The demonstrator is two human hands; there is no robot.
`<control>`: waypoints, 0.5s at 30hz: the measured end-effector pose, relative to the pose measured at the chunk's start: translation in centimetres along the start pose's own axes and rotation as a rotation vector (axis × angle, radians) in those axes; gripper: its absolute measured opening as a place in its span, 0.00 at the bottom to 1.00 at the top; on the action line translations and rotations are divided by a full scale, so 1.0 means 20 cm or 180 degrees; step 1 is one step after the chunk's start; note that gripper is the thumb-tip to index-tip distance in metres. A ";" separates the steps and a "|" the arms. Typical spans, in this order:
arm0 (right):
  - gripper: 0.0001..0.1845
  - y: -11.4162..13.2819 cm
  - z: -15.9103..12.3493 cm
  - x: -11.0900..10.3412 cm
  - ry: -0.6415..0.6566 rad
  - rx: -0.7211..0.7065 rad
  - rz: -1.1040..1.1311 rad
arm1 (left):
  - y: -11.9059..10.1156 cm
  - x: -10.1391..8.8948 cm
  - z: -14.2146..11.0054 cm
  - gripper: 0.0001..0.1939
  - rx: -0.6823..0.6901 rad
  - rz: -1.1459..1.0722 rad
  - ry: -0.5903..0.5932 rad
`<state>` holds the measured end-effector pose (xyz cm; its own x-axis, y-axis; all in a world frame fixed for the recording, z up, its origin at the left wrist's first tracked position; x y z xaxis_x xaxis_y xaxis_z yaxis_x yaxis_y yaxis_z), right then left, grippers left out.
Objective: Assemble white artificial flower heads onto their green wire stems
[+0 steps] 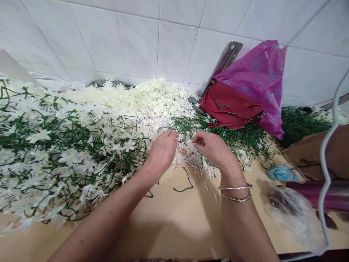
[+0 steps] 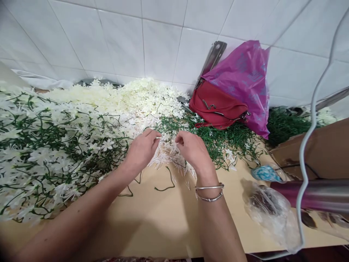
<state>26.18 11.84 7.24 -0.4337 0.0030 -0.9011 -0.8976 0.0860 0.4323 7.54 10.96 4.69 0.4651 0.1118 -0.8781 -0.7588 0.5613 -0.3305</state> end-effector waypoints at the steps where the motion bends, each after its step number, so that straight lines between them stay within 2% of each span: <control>1: 0.11 0.01 0.00 -0.01 0.0043 0.0000 -0.0016 | 0.00 0.03 0.04 0.11 -0.0042 0.0010 0.0004; 5: 0.13 -0.01 0.01 -0.01 0.0144 0.0144 -0.0043 | 0.01 0.13 0.15 0.07 -0.0182 -0.0007 -0.0034; 9: 0.09 -0.10 0.02 -0.07 -0.0144 0.0220 0.0169 | 0.03 0.20 0.19 0.06 -0.0356 -0.0255 -0.0173; 12: 0.06 -0.13 0.03 -0.12 -0.0297 0.0124 0.0376 | 0.05 0.22 0.19 0.07 -0.0449 -0.0656 -0.0372; 15: 0.05 -0.11 0.03 -0.13 -0.0362 0.0021 0.0780 | 0.06 0.19 0.17 0.08 -0.0565 -0.1235 -0.0682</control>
Point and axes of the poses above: each hand's wrist, its own z-axis towards the middle knuckle, its own x-axis out of the palm, y = z × x, the point moved 2 cm from there along z, towards the middle knuckle, and after that the axes turned 15 degrees about x, right-handed, at the moved point
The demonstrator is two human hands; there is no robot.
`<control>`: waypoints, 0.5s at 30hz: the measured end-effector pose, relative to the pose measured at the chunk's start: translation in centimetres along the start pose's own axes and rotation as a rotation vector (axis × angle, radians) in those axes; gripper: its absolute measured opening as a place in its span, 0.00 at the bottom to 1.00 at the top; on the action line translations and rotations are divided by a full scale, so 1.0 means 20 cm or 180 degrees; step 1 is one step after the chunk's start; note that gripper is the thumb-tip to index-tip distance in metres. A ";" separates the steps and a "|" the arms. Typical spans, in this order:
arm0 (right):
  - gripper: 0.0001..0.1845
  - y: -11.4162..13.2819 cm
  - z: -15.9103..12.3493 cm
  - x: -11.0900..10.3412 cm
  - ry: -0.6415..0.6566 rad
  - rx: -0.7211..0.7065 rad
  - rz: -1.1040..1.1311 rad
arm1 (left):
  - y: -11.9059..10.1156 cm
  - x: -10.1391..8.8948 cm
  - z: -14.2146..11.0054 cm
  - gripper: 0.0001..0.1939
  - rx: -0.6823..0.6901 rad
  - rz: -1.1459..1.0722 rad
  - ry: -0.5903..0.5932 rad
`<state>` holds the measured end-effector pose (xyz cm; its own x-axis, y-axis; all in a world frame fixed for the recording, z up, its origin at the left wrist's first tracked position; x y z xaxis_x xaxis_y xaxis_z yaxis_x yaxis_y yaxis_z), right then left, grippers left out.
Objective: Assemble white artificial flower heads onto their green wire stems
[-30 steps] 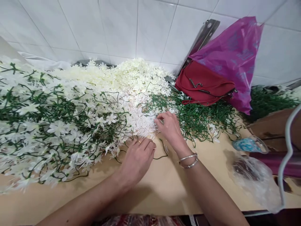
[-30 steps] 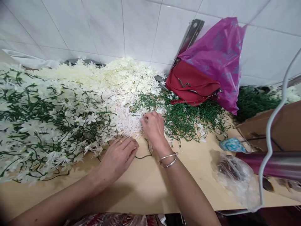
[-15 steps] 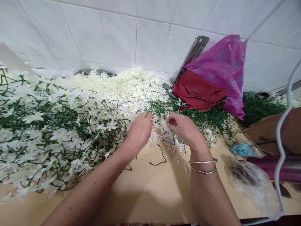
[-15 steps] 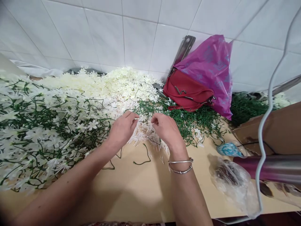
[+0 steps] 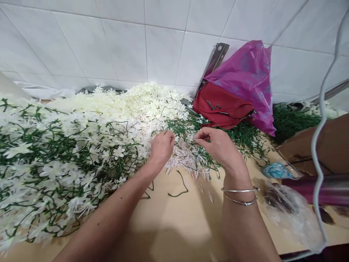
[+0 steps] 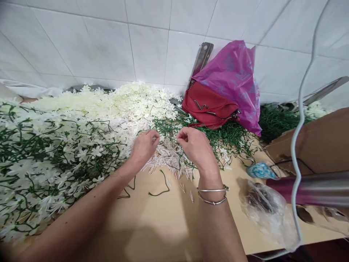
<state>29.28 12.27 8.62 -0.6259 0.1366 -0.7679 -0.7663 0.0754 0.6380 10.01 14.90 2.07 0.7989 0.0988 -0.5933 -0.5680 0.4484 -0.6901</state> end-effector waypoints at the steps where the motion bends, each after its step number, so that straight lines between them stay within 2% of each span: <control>1: 0.05 0.01 0.00 0.01 -0.0027 -0.0029 0.0178 | 0.00 -0.01 -0.01 0.07 -0.0061 -0.0241 -0.0116; 4: 0.03 0.07 -0.01 0.05 -0.0179 -0.0151 0.0843 | -0.01 -0.06 -0.05 0.02 -0.0261 -0.1089 -0.0473; 9: 0.04 0.18 -0.08 0.14 0.0050 -0.0142 0.2085 | -0.07 -0.13 -0.13 0.13 -0.0616 -0.2313 -0.0805; 11: 0.04 0.21 -0.12 0.17 0.0019 -0.0095 0.2124 | -0.10 -0.16 -0.17 0.15 -0.0752 -0.2705 -0.0878; 15: 0.02 0.25 -0.22 0.21 -0.0302 -0.0093 0.1948 | -0.16 -0.20 -0.21 0.15 -0.1132 -0.3651 -0.0956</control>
Point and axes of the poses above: each hand's wrist, its own z-axis towards the middle knuckle, its own x-axis out of the palm, y = z × x, the point moved 2 cm from there along z, towards the middle knuckle, and after that the axes turned 15 degrees about x, right-handed, at the moved point
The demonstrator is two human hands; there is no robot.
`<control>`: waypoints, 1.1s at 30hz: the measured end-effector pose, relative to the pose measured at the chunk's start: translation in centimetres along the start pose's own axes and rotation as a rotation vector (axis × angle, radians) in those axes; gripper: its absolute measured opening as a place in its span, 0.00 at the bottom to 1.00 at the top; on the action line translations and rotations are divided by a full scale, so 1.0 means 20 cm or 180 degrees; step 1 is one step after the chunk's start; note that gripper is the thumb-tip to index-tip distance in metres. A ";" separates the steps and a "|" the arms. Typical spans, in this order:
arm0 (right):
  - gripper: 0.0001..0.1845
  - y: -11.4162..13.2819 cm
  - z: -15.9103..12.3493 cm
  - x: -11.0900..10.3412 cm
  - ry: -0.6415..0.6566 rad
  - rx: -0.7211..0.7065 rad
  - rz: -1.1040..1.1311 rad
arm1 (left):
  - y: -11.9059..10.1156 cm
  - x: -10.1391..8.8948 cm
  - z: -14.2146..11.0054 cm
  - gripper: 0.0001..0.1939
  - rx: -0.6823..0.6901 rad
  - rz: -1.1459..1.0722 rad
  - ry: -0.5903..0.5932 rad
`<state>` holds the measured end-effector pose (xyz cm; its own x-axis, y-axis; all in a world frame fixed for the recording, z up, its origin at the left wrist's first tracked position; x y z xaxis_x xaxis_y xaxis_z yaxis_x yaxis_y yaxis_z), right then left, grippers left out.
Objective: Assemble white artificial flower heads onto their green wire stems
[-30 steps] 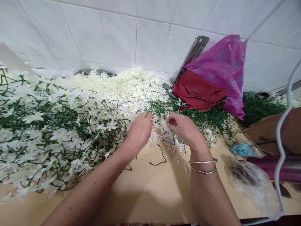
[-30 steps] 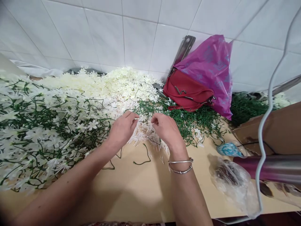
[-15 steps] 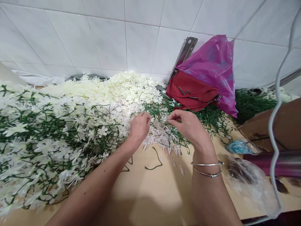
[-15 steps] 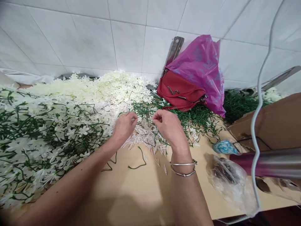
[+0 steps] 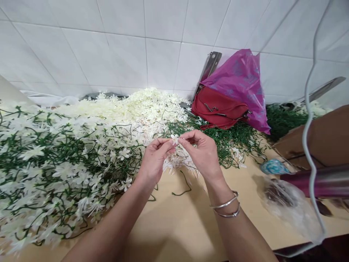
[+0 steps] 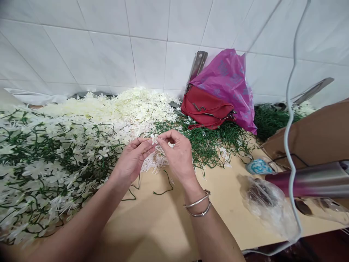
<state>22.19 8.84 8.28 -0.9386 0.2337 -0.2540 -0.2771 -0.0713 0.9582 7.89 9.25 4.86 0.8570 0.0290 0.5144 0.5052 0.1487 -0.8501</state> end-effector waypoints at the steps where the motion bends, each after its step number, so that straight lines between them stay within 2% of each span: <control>1: 0.02 0.00 -0.02 0.01 -0.0079 -0.0019 0.0018 | -0.01 0.01 -0.01 0.15 -0.0066 -0.0122 0.0017; 4: 0.03 -0.01 -0.08 0.03 -0.0406 -0.0126 0.0128 | -0.02 0.03 -0.03 0.13 -0.0086 -0.0205 0.0152; 7: 0.05 -0.03 -0.12 0.04 -0.0766 -0.0433 0.0168 | -0.02 0.04 -0.04 0.14 -0.0112 -0.0261 0.0237; 11: 0.05 -0.10 -0.14 0.04 -0.0846 -0.0529 0.0471 | 0.01 0.04 -0.04 0.16 -0.0191 -0.0267 0.0266; 17: 0.06 -0.19 -0.14 0.05 -0.0792 -0.0424 0.0414 | 0.09 0.02 -0.02 0.15 -0.0173 -0.0141 0.0385; 22: 0.04 -0.28 -0.10 0.00 -0.0721 -0.0086 0.0423 | 0.16 0.01 -0.03 0.16 -0.0367 -0.0167 0.0691; 24: 0.04 -0.31 -0.07 -0.03 -0.0501 0.0186 0.0674 | 0.17 0.01 -0.03 0.15 -0.0343 -0.0064 0.0850; 28: 0.07 -0.36 -0.04 -0.06 0.0284 0.0749 0.1421 | 0.18 0.02 -0.02 0.15 -0.0084 0.0236 0.1241; 30: 0.07 -0.36 -0.04 -0.06 0.0373 0.0773 0.1467 | 0.19 0.02 -0.01 0.16 0.0034 0.0289 0.1425; 33: 0.07 -0.36 -0.05 -0.06 0.0057 0.0437 0.1199 | 0.19 0.01 -0.01 0.15 0.0151 0.0408 0.1604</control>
Point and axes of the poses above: each hand's wrist, its own z-axis towards the middle knuckle, its own x-axis out of the palm, y = z × x, the point moved 2 cm from there along z, towards the middle knuckle, and after that the axes turned 15 degrees about x, right-handed, at the moved point
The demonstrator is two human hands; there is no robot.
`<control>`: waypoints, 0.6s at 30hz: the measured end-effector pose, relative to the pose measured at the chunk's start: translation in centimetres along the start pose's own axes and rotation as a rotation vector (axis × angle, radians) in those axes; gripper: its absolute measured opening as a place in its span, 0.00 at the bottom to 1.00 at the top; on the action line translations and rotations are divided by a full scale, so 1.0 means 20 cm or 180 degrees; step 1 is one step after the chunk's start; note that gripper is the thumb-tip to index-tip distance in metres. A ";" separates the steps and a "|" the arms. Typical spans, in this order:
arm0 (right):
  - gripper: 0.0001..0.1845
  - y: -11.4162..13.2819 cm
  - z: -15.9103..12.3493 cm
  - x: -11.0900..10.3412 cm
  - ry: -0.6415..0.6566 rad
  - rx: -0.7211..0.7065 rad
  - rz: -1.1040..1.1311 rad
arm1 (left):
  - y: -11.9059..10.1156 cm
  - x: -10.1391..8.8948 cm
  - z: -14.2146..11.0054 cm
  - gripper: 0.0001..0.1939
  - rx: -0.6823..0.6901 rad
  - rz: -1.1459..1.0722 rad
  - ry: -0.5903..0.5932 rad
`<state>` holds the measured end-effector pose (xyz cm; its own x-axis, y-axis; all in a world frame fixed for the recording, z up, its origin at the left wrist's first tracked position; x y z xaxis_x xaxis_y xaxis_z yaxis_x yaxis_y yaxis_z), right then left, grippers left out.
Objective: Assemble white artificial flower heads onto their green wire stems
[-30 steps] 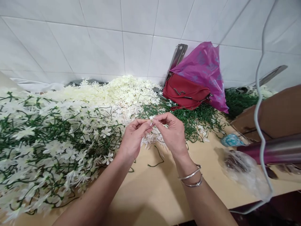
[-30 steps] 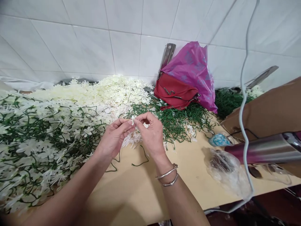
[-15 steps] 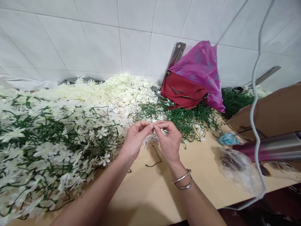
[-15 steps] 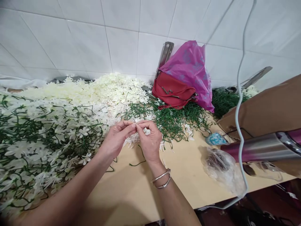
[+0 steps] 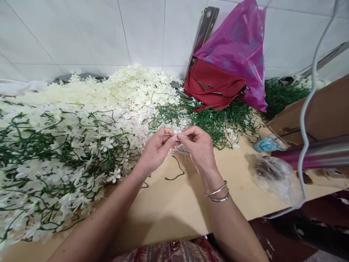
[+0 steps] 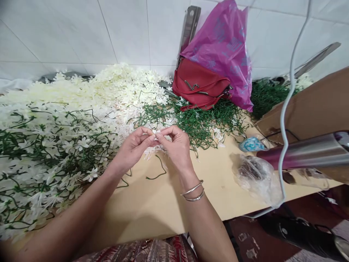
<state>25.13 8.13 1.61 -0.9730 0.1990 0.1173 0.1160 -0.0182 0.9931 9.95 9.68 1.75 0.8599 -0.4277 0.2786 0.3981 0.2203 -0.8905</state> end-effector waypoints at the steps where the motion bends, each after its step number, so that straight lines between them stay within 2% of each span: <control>1: 0.07 0.00 0.00 0.00 -0.0075 -0.0162 -0.0065 | 0.00 -0.01 0.00 0.15 0.0017 0.0070 0.0046; 4: 0.09 -0.01 -0.01 0.01 -0.0132 -0.0419 -0.0066 | -0.03 -0.03 0.00 0.12 0.0048 0.0403 0.0210; 11: 0.14 0.01 -0.01 0.00 -0.0093 -0.0200 0.0346 | -0.15 -0.09 -0.08 0.10 -0.0050 0.2019 0.0492; 14: 0.16 0.03 0.00 0.01 -0.0021 -0.0087 0.0606 | -0.18 -0.07 -0.15 0.11 -0.0155 0.2148 0.0651; 18: 0.19 0.02 0.00 0.02 0.0122 0.0201 0.0760 | -0.18 -0.04 -0.23 0.11 -0.0068 0.1849 0.0542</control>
<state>24.70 8.21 2.09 -0.9232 0.1589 0.3500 0.3547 0.0012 0.9350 6.38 5.16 3.11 0.8707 -0.3774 -0.3154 -0.1295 0.4428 -0.8872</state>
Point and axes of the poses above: each hand's wrist, its own z-axis towards the middle knuckle, its own x-axis out of the palm, y = z × x, the point moved 2 cm from there along z, towards the middle knuckle, and after that the axes turned 15 degrees about x, right-handed, at the moved point
